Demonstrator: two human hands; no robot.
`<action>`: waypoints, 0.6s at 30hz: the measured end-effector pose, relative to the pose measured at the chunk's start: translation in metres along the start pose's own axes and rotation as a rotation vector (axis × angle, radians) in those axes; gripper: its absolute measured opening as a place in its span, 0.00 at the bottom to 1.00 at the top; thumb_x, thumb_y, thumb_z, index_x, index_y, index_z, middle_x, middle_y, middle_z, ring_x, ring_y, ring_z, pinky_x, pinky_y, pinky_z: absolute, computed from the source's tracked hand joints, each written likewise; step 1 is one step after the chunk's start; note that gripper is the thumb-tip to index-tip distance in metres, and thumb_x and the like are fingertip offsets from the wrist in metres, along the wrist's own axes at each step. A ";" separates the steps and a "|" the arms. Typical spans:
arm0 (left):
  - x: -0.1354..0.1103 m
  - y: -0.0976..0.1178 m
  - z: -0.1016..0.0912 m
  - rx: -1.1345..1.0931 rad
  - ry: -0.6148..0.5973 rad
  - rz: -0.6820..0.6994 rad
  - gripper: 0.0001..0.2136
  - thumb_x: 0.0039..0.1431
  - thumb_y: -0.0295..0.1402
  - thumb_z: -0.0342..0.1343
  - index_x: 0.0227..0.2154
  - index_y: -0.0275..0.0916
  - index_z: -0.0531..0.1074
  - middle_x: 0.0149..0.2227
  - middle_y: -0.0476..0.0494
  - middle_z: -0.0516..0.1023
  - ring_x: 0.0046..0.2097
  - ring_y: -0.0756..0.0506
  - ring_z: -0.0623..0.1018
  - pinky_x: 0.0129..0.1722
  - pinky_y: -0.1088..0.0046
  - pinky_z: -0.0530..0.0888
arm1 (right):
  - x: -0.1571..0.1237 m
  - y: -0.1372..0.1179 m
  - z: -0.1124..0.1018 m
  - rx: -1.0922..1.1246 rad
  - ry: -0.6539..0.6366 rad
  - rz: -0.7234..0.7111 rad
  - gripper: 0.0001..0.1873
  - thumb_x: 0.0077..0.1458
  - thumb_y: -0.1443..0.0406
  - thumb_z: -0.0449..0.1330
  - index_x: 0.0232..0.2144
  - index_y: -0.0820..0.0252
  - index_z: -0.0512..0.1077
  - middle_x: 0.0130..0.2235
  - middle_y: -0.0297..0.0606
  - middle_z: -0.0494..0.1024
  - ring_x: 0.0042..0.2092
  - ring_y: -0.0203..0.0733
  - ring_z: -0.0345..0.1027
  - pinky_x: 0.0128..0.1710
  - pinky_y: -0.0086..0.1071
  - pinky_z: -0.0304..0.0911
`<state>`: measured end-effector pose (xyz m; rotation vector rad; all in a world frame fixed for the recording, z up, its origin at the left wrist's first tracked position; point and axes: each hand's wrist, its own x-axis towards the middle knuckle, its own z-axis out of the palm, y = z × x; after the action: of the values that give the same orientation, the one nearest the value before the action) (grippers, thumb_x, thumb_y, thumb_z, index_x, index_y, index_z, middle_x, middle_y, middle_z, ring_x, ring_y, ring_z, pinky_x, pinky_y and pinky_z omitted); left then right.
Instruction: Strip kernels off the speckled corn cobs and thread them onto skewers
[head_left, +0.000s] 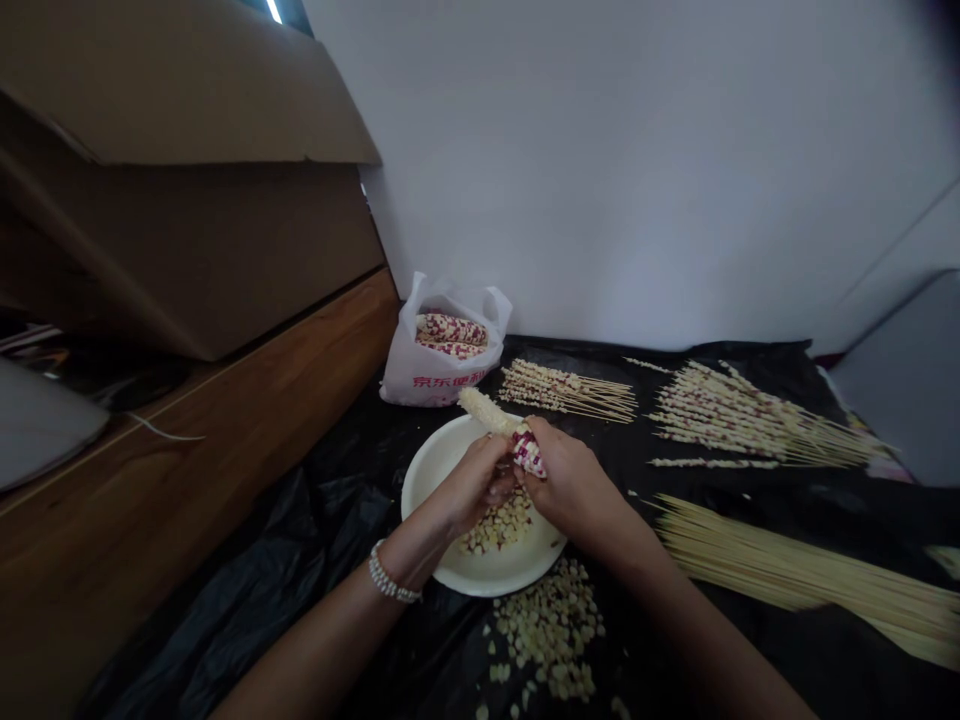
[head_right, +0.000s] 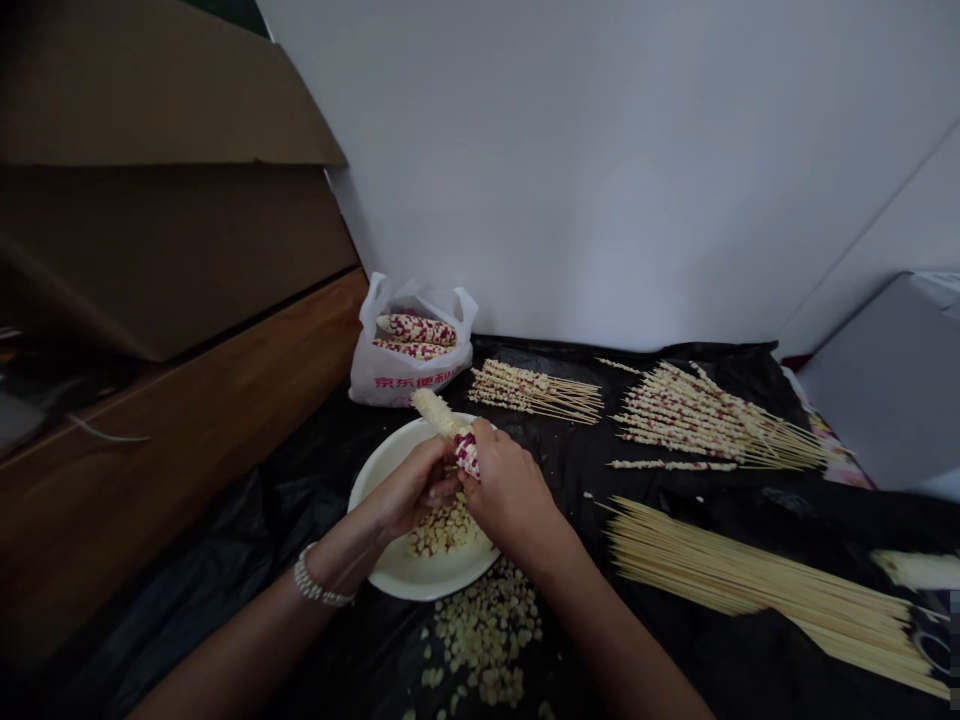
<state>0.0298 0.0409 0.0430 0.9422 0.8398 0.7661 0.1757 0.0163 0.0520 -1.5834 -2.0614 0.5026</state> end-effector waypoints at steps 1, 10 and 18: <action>-0.001 0.001 0.000 -0.012 -0.009 -0.007 0.11 0.53 0.39 0.56 0.24 0.40 0.62 0.18 0.56 0.57 0.19 0.56 0.49 0.21 0.74 0.42 | -0.001 -0.002 0.000 -0.039 -0.004 -0.002 0.14 0.58 0.71 0.56 0.48 0.61 0.65 0.46 0.51 0.77 0.49 0.55 0.72 0.43 0.38 0.62; 0.001 -0.005 0.004 0.013 0.151 0.046 0.07 0.40 0.27 0.54 0.25 0.40 0.62 0.16 0.57 0.59 0.17 0.56 0.53 0.18 0.75 0.45 | -0.002 -0.002 -0.001 -0.061 -0.016 -0.067 0.22 0.54 0.74 0.54 0.53 0.62 0.63 0.48 0.52 0.76 0.52 0.55 0.71 0.49 0.42 0.64; 0.000 0.000 0.002 -0.147 -0.004 0.046 0.14 0.53 0.44 0.60 0.28 0.37 0.67 0.24 0.52 0.67 0.19 0.57 0.53 0.19 0.75 0.43 | 0.000 0.008 -0.007 0.009 0.074 -0.086 0.22 0.53 0.74 0.53 0.51 0.60 0.64 0.48 0.51 0.76 0.55 0.56 0.69 0.52 0.45 0.64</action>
<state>0.0310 0.0400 0.0436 0.8344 0.7495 0.8539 0.1860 0.0179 0.0538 -1.4786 -2.0586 0.4158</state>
